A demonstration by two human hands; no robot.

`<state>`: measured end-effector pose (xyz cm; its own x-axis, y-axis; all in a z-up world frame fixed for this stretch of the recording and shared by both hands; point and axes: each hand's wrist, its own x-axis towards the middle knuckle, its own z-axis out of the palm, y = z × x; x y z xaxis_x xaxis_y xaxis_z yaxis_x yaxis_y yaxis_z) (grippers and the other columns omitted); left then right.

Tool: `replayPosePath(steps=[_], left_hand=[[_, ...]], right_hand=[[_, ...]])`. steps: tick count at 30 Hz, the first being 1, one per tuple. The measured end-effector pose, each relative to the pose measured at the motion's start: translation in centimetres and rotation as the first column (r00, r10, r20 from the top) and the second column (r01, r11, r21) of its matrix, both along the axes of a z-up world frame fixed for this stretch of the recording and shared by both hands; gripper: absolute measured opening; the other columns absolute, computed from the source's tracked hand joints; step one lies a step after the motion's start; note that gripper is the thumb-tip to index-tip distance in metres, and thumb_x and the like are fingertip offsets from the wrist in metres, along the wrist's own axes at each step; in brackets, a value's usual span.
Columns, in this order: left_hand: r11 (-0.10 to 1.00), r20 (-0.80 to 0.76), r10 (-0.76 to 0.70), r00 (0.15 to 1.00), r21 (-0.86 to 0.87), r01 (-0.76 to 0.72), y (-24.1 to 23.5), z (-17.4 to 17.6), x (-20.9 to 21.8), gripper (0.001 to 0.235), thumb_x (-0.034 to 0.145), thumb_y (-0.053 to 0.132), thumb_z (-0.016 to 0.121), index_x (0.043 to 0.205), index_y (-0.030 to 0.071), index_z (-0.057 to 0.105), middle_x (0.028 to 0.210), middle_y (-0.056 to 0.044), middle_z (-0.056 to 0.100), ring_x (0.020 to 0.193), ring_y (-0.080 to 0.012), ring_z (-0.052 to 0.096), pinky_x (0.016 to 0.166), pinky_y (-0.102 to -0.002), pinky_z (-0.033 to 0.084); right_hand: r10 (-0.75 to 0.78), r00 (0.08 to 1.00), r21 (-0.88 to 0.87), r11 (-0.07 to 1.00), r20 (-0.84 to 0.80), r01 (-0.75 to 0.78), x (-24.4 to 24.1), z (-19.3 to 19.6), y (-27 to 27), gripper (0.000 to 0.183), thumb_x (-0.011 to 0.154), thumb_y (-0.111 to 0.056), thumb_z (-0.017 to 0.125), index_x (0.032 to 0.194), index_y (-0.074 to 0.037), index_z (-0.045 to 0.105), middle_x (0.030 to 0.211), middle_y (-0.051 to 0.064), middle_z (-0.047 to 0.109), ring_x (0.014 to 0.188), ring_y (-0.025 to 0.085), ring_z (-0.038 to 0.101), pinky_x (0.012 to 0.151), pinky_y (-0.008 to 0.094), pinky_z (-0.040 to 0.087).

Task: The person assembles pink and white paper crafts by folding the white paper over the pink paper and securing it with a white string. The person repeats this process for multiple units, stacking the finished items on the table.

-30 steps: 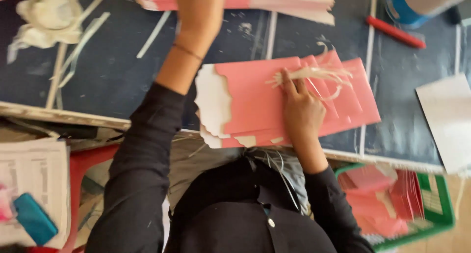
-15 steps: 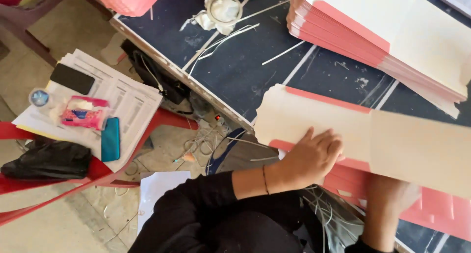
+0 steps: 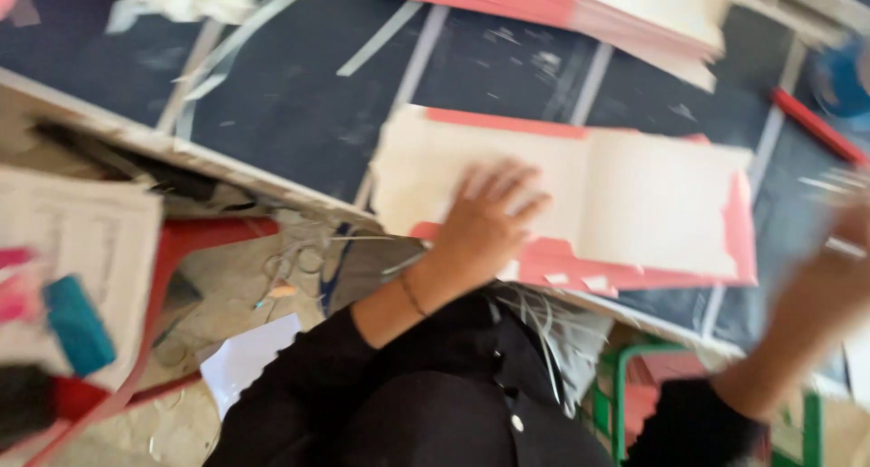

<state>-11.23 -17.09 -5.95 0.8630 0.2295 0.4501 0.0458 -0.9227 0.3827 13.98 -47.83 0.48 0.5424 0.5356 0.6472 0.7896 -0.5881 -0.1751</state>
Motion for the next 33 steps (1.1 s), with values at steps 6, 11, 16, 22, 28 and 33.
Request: replayPosePath(steps=[6,11,16,22,28,33], left_hand=[[0.998,-0.160,-0.045,0.986,-0.053,0.037,1.3,1.5,-1.5,0.053,0.105,0.046,0.066,0.157,0.035,0.063,0.174,-0.007,0.041,0.164,-0.0455,0.024,0.121,-0.087,0.016],[0.999,-0.160,-0.045,0.986,-0.020,0.042,1.3,1.9,-1.6,0.051,0.109,0.046,0.063,0.158,0.035,0.063,0.175,-0.005,0.041,0.164,-0.0453,0.025,0.121,-0.087,0.017],[0.999,-0.131,-0.042,0.990,-0.012,0.041,1.3,1.6,-1.6,0.049,0.108,0.043,0.067,0.155,0.030,0.066,0.174,-0.007,0.043,0.164,-0.0450,0.026,0.122,-0.086,0.014],[0.998,-0.185,-0.053,0.981,-0.042,0.046,1.3,1.5,-1.6,0.052,0.108,0.044,0.063,0.159,0.033,0.062,0.177,-0.005,0.038,0.165,-0.0421,0.020,0.124,-0.084,0.009],[0.997,-0.115,-0.059,0.992,-0.045,0.055,1.4,1.6,-1.6,0.050,0.110,0.042,0.072,0.157,0.030,0.066,0.174,-0.009,0.043,0.163,-0.0451,0.026,0.123,-0.085,0.014],[0.999,-0.125,-0.049,0.991,-0.013,0.047,1.5,1.6,-1.5,0.050,0.109,0.041,0.073,0.158,0.030,0.066,0.174,-0.008,0.044,0.163,-0.0441,0.027,0.123,-0.085,0.016]], right_hand=[[-0.115,0.954,-0.476,0.879,-0.276,-0.032,-9.5,-1.3,10.6,0.045,0.109,-0.025,0.071,0.154,-0.030,0.073,0.096,0.004,0.060,0.064,0.031,0.063,0.055,0.052,0.053],[-0.083,0.972,-0.485,0.874,-0.219,-0.034,-6.9,-3.4,15.8,0.036,0.115,-0.029,0.064,0.149,-0.024,0.072,0.094,0.007,0.053,0.057,0.040,0.057,0.046,0.055,0.049],[-0.070,0.977,-0.441,0.897,-0.202,-0.027,-4.5,-1.2,16.5,0.036,0.118,-0.027,0.063,0.152,-0.023,0.073,0.092,0.007,0.053,0.048,0.033,0.052,0.045,0.050,0.049],[0.122,0.960,-0.202,0.964,-0.251,-0.175,-7.9,2.7,10.3,0.030,0.121,-0.005,0.075,0.150,-0.011,0.080,0.088,0.005,0.046,0.070,0.021,0.043,0.059,0.038,0.032],[-0.019,0.972,-0.579,0.806,-0.234,-0.124,-13.8,0.4,6.2,0.044,0.111,-0.028,0.071,0.154,-0.034,0.069,0.095,0.000,0.054,0.054,0.027,0.057,0.044,0.043,0.044],[0.024,0.984,-0.574,0.809,-0.175,-0.122,-15.9,0.1,5.3,0.038,0.114,-0.029,0.071,0.152,-0.031,0.071,0.092,0.000,0.045,0.056,0.020,0.053,0.040,0.037,0.038]])
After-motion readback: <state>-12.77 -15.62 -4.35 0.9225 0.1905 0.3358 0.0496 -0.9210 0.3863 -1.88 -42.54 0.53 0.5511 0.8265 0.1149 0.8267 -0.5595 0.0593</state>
